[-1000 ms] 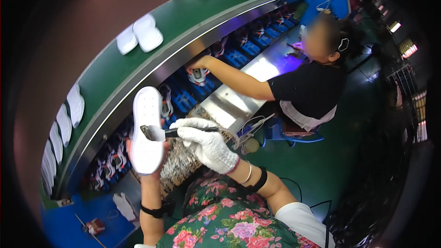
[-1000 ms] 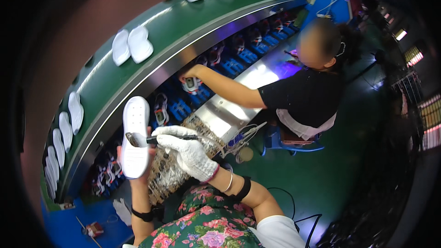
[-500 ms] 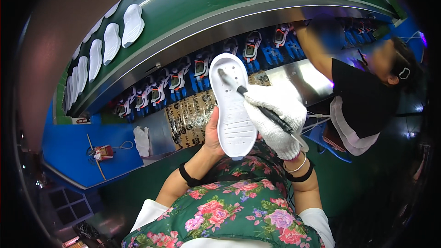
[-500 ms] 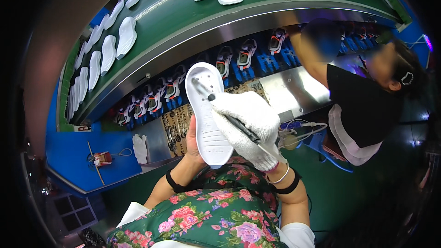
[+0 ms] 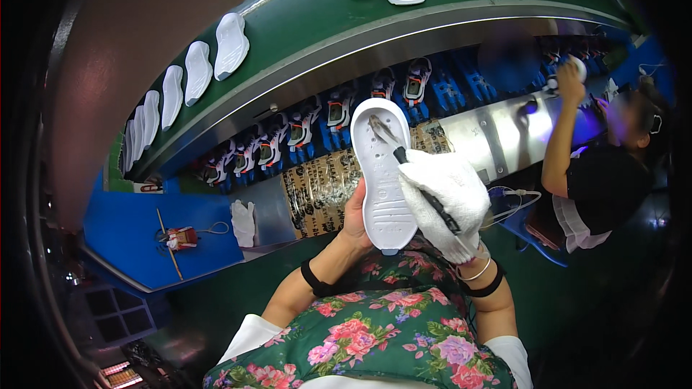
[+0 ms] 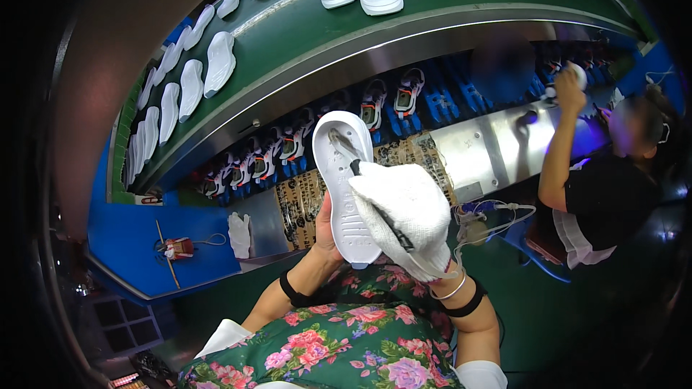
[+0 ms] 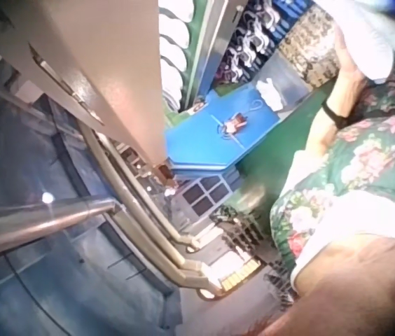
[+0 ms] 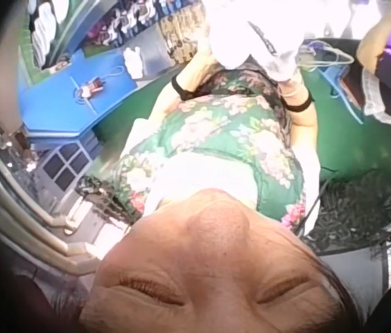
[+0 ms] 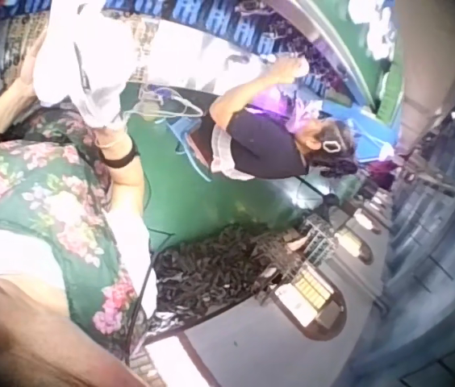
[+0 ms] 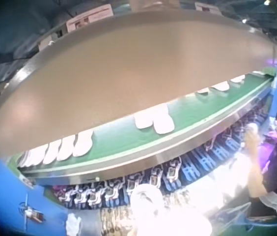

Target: Applying a liquid coating or adhesive to shoe soles using a brush on an assembly line.

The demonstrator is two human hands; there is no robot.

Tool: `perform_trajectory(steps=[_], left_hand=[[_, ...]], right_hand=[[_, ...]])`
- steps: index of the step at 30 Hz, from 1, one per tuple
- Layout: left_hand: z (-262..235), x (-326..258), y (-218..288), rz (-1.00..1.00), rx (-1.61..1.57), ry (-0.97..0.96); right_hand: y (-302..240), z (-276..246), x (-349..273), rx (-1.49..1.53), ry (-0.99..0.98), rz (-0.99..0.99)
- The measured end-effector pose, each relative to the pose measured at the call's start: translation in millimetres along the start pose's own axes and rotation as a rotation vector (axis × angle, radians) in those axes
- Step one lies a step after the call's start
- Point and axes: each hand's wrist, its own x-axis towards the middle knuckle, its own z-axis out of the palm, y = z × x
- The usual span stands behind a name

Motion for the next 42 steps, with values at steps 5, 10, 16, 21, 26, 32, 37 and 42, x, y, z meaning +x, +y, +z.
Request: perform_trajectory(steps=[5, 10, 16, 21, 26, 32, 37, 42], left_hand=[[35.9, 19.4, -3.9, 0.072, 0.313, 0.065], [36.6, 23.3, 1.1, 0.094, 0.302, 0.105], [33.1, 33.5, 1.3, 0.116, 0.285, -0.117], [43.5, 42.0, 3.4, 0.204, 0.182, 0.010], [35.9, 42.9, 14.4, 0.129, 0.161, -0.057], [39.8, 49.6, 16.1, 0.124, 0.169, -0.014], [34.9, 43.6, 25.5, -0.090, 0.115, -0.178], [36.4, 44.4, 30.6, -0.074, 0.106, -0.041]], right_hand=[[-4.5, 7.1, -7.4, 0.074, -0.135, -0.036], [15.2, 6.1, -8.1, 0.070, 0.041, 0.056], [6.8, 15.0, -21.4, 0.259, -0.102, 0.057], [16.3, 8.5, -18.5, 0.114, -0.044, 0.044], [14.3, 10.0, -27.7, 0.392, -0.227, 0.095], [22.9, 10.6, -32.6, 0.147, -0.143, -0.145], [14.0, 0.7, -33.4, 0.378, -0.272, 0.077], [17.3, 3.8, -36.7, 0.234, -0.259, -0.070]])
